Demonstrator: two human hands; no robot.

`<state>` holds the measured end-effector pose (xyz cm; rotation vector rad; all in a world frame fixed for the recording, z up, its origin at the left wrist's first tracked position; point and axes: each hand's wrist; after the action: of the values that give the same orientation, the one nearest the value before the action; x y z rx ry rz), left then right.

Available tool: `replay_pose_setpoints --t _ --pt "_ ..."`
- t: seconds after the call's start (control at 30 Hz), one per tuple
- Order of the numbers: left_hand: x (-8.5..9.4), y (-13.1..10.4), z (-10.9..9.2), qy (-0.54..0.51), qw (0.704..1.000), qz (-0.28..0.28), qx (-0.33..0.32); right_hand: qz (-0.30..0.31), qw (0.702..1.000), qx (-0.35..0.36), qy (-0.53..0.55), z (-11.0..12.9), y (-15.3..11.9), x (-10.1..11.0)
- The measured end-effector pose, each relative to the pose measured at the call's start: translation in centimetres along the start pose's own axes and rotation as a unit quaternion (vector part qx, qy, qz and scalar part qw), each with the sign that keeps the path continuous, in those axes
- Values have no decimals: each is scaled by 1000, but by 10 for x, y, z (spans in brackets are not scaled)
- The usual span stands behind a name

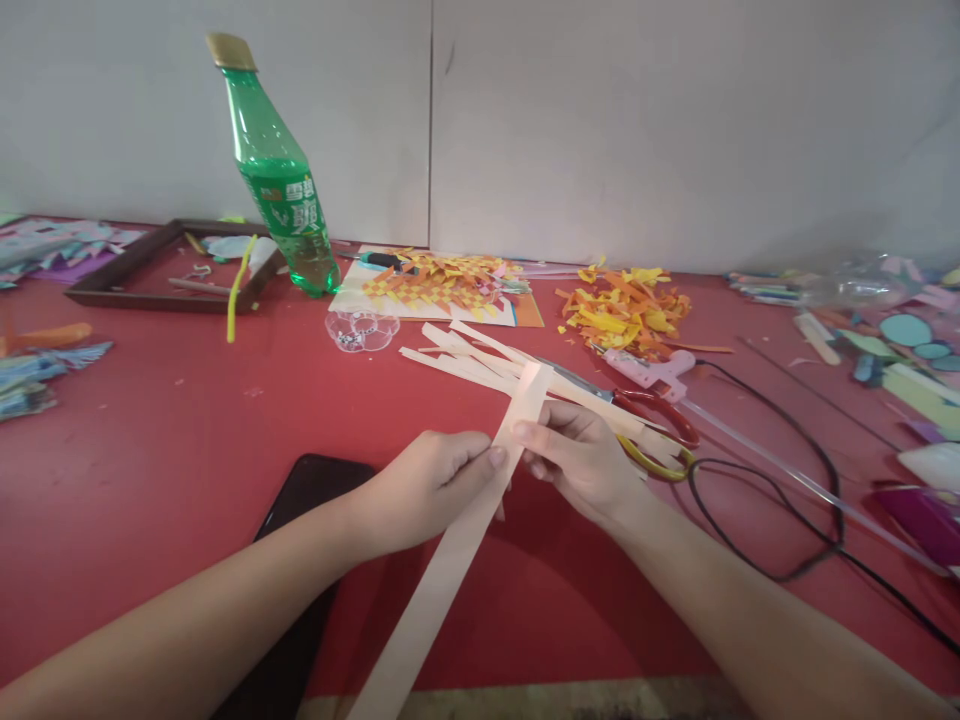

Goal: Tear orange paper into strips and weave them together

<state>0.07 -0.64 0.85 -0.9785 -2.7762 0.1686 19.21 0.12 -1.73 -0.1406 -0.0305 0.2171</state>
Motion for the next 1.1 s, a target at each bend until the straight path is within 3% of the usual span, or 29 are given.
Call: replay_pose_setpoints --t 0.27,0.53,0.73,1.1 --pt "1 -1 5 20 1000 -12 9 -38 999 -9 34 7 3 1" --pt "1 3 9 26 996 -78 -31 18 1000 -3 21 -3 -1 0" --pt "1 0 9 30 997 -58 -40 37 999 -6 15 -3 -2 -5" --pt "3 0 4 9 1000 -3 11 -17 997 -26 65 5 3 1"
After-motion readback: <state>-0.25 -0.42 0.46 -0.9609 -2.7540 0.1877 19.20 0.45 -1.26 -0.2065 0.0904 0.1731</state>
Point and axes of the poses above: each hand's wrist, its own y-axis towards the middle knuckle, its own x-axis out of the back of the hand, z = x × y, and after that the axes turned 12 degrees about -y, right-handed
